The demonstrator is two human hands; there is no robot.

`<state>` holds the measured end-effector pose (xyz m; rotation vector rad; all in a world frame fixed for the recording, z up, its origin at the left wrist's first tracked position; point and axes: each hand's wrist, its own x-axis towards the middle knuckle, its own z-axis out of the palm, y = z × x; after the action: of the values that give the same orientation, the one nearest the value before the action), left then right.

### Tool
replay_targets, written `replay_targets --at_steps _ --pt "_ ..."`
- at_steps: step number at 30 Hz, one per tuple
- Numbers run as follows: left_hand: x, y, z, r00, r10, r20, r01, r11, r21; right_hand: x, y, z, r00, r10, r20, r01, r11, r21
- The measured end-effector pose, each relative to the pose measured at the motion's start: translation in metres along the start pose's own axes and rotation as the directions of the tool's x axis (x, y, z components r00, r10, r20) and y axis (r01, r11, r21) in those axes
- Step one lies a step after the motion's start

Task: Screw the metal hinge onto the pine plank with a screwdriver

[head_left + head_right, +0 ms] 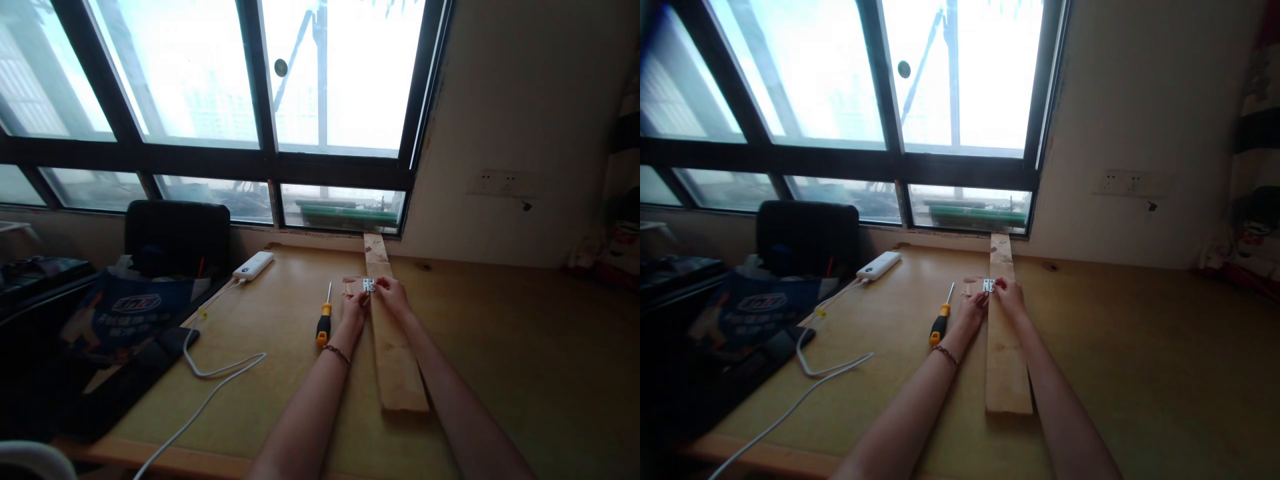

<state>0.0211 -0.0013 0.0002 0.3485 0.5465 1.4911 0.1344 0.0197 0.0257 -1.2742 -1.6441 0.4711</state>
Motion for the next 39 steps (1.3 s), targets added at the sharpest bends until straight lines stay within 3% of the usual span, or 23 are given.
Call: replay_targets --at_steps 7,11,26,29,32,39 --pt "-0.001 0.001 0.003 0.999 -0.014 -0.038 0.013 1.0 -0.011 -0.004 -0.005 -0.003 0.997 -0.068 0.025 0.07 0.99 -0.119" --pt "0.0 0.0 0.002 0.999 -0.01 -0.042 0.009 1.0 -0.02 -0.004 -0.006 -0.003 0.999 -0.047 0.007 0.048 0.982 -0.181" --pt "0.0 0.0 0.001 1.0 -0.008 -0.011 0.008 1.0 -0.005 -0.003 -0.003 -0.006 0.999 0.014 0.047 -0.009 0.994 -0.107" --pt "0.002 -0.001 -0.001 1.0 -0.005 -0.003 0.005 1.0 -0.004 -0.003 -0.004 -0.006 0.999 -0.025 0.048 0.03 0.992 -0.12" --pt "0.006 -0.003 -0.003 1.0 0.005 -0.02 -0.005 0.999 0.035 -0.002 -0.008 -0.005 0.99 -0.083 0.113 0.106 0.97 -0.219" --pt "0.009 -0.004 -0.005 0.999 0.009 -0.048 -0.008 1.0 0.028 0.012 -0.015 -0.003 0.96 -0.074 0.269 0.187 0.886 -0.424"
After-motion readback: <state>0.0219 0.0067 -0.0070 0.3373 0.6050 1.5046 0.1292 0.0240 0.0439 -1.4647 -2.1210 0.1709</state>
